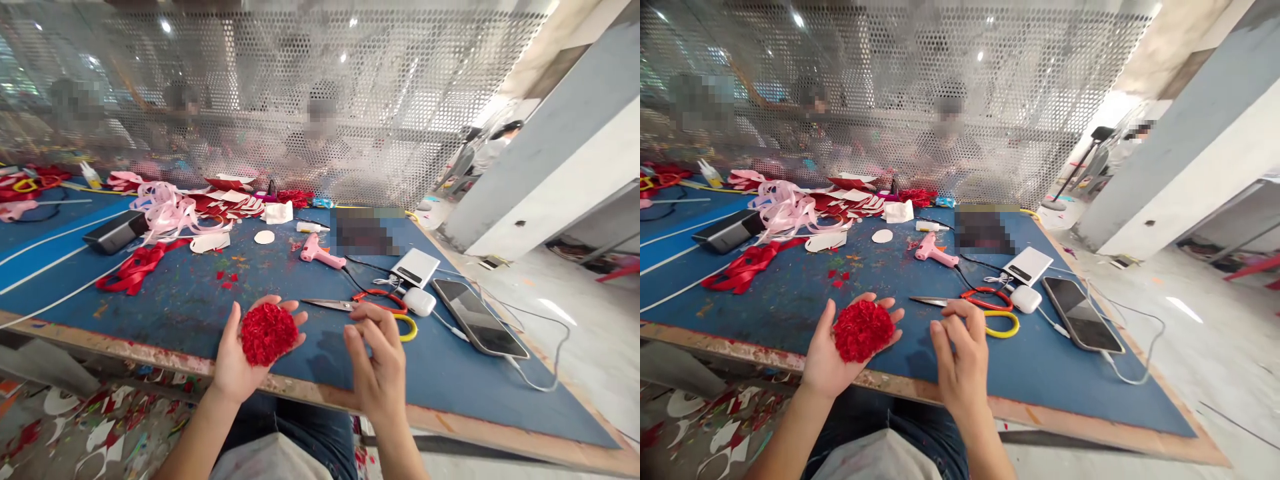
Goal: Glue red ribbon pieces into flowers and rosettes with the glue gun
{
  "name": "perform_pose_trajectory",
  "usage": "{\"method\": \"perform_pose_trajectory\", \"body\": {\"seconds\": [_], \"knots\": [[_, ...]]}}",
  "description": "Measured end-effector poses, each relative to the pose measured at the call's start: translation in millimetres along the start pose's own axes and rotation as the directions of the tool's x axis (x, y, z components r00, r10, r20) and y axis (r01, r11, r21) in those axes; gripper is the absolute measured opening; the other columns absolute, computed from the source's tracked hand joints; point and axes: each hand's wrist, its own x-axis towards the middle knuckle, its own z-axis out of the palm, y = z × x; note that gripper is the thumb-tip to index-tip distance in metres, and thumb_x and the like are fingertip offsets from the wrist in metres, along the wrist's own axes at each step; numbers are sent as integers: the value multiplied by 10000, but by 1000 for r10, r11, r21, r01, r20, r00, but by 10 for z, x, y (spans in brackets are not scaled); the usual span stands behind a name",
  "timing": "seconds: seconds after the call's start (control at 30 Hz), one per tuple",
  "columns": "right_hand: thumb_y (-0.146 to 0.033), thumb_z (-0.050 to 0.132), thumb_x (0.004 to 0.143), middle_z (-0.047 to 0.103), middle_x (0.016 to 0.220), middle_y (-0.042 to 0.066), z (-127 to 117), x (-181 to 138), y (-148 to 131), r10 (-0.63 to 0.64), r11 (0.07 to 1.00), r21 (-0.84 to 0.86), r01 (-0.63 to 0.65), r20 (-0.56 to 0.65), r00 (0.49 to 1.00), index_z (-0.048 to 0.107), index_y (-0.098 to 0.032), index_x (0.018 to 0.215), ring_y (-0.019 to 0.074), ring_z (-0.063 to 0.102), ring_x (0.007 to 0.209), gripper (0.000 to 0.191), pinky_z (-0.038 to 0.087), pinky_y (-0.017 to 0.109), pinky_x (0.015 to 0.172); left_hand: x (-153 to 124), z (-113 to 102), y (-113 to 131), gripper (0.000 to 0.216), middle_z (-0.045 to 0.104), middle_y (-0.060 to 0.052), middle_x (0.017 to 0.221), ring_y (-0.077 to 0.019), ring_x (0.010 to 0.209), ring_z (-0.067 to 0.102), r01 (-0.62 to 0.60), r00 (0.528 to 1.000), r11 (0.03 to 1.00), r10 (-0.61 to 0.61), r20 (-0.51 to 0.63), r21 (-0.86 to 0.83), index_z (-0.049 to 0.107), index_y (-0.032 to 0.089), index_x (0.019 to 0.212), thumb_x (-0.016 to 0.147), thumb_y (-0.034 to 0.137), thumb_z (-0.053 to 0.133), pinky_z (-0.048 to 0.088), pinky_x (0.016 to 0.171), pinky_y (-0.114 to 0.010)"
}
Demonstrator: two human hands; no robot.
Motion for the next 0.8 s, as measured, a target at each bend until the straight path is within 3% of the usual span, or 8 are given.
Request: {"method": "perform_pose_trajectory", "body": {"seconds": [0.13,0.2,0.23,0.3,0.37,0.53,0.8], "knots": [[-354,450,875,595,854,65,-557,186,378,180,966,-156,-204,-152,972,473,-208,544,204,564,815,363,432,342,721,-6,-31,-4,506,674,-123,1113,-327,1156,546,10,1000,1000,-10,11,-13,673,178,1011,905,536,332,359,1002,-542],[-420,262,922,621,826,103,-879,384,638,299,892,-299,-340,-173,938,436,-217,491,232,588,845,507,423,362,747,-11,-44,-4,501,666,-123,1135,-318,1143,559,18,1000,1000,-18,12,-16,673,183,1024,909,529,328,382,992,-520],[-435,199,924,630,828,124,-1013,497,771,386,814,-420,-401,-125,914,508,-219,554,241,599,843,529,422,363,723,-14,-49,-5,497,662,-123,1145,-314,1141,562,22,1000,1000,-22,14,-15,674,186,1029,911,524,329,393,987,-509],[-505,302,878,643,884,186,-1181,708,1027,594,553,-724,-412,-4,804,624,-169,855,282,617,818,466,414,361,619,-19,-58,-8,489,660,-121,1151,-311,1139,564,22,1000,1000,-22,19,-14,676,192,1034,913,518,332,401,985,-501],[-466,484,792,639,904,247,-1208,851,1253,631,498,-783,-372,33,775,616,-62,1011,315,622,798,479,399,360,580,-24,-65,-13,482,664,-116,1145,-310,1137,567,13,1000,1000,-12,20,-14,677,198,1038,914,514,335,390,996,-508],[-269,529,716,671,915,188,-1030,908,1611,656,466,-844,-267,127,744,663,-120,1028,301,621,839,371,404,326,612,-36,-80,-21,487,668,-107,1139,-315,1145,558,9,1000,1000,-9,23,-8,679,200,1037,916,512,325,387,1002,-518],[-272,469,747,694,801,137,-1040,915,1590,671,452,-870,-196,187,718,714,-153,905,282,612,829,315,396,302,600,-42,-68,-12,492,675,-118,1117,-331,1119,573,2,1000,1000,-2,26,27,688,194,1011,917,506,319,411,974,-533]]}}
